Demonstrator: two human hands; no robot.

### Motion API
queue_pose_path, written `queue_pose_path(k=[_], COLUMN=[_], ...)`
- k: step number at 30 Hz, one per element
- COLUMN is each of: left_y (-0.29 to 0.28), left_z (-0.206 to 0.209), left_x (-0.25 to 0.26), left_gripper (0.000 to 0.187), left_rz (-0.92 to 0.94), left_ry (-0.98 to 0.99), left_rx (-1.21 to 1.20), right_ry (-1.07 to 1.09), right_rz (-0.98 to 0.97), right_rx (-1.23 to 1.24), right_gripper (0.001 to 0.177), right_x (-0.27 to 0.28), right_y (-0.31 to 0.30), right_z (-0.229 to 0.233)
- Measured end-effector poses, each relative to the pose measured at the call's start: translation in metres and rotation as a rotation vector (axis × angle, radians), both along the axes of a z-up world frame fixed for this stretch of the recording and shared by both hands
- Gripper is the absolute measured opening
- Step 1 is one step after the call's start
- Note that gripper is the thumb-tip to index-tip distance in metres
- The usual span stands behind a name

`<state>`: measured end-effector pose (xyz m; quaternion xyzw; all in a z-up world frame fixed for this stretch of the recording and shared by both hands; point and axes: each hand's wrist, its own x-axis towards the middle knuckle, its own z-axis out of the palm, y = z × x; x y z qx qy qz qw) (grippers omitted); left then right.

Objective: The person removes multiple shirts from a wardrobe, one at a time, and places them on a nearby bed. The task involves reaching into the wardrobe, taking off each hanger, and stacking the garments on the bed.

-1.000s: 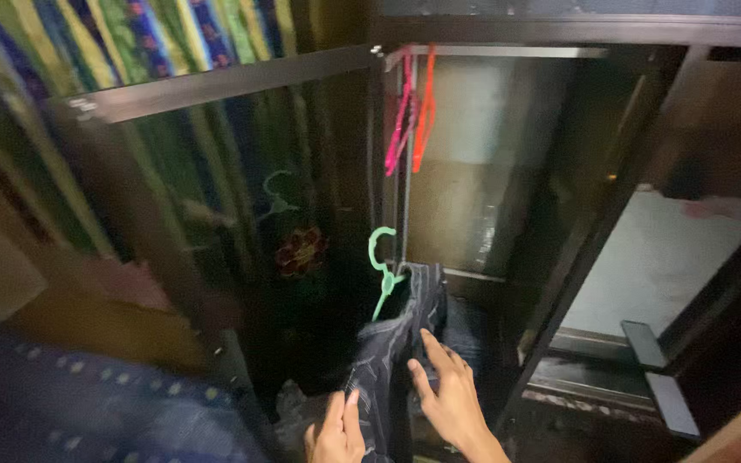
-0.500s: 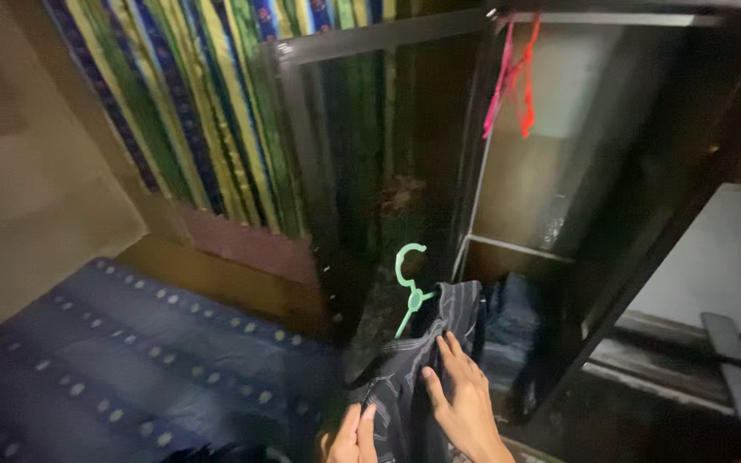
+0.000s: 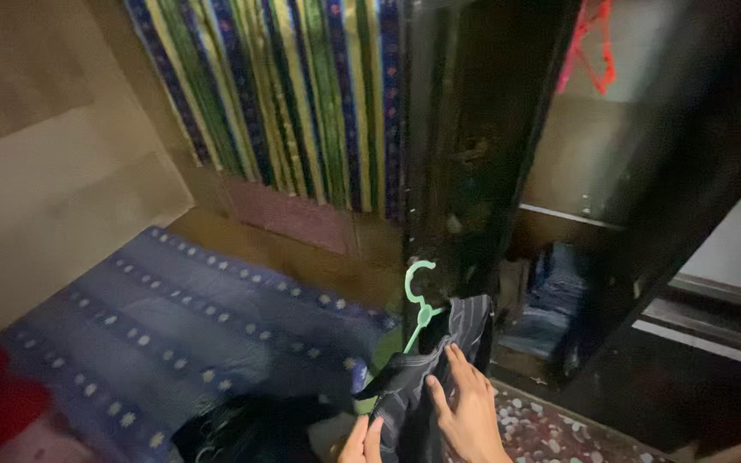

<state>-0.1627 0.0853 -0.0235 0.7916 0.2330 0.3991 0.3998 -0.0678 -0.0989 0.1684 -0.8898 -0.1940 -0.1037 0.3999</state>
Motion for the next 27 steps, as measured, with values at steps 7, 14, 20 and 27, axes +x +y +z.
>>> queue_pose_path(k=[7,14,20,27], left_y=[0.035,0.073,0.068,0.137], left_z=[-0.028,-0.049,-0.063,-0.067], left_x=[-0.070,-0.129,-0.162,-0.207], left_gripper=[0.035,0.033,0.031,0.038], left_rz=[0.224,0.221,0.505,0.446], left_ry=[0.077,0.007,-0.140,0.205], left_rx=[-0.074,-0.141,0.003,-0.279], right_ry=[-0.058,0.003,-0.042,0.007], right_rz=[0.109,0.174,0.232,0.384], right_rx=[-0.071,-0.164,-0.176,-0.144], right_gripper=[0.066,0.067,0.070,0.064], right_x=[-0.048,-0.077,-0.099,-0.111], right_y=[0.040,0.080,0.106,0.161], right_z=[-0.032,-0.067,-0.103,-0.124])
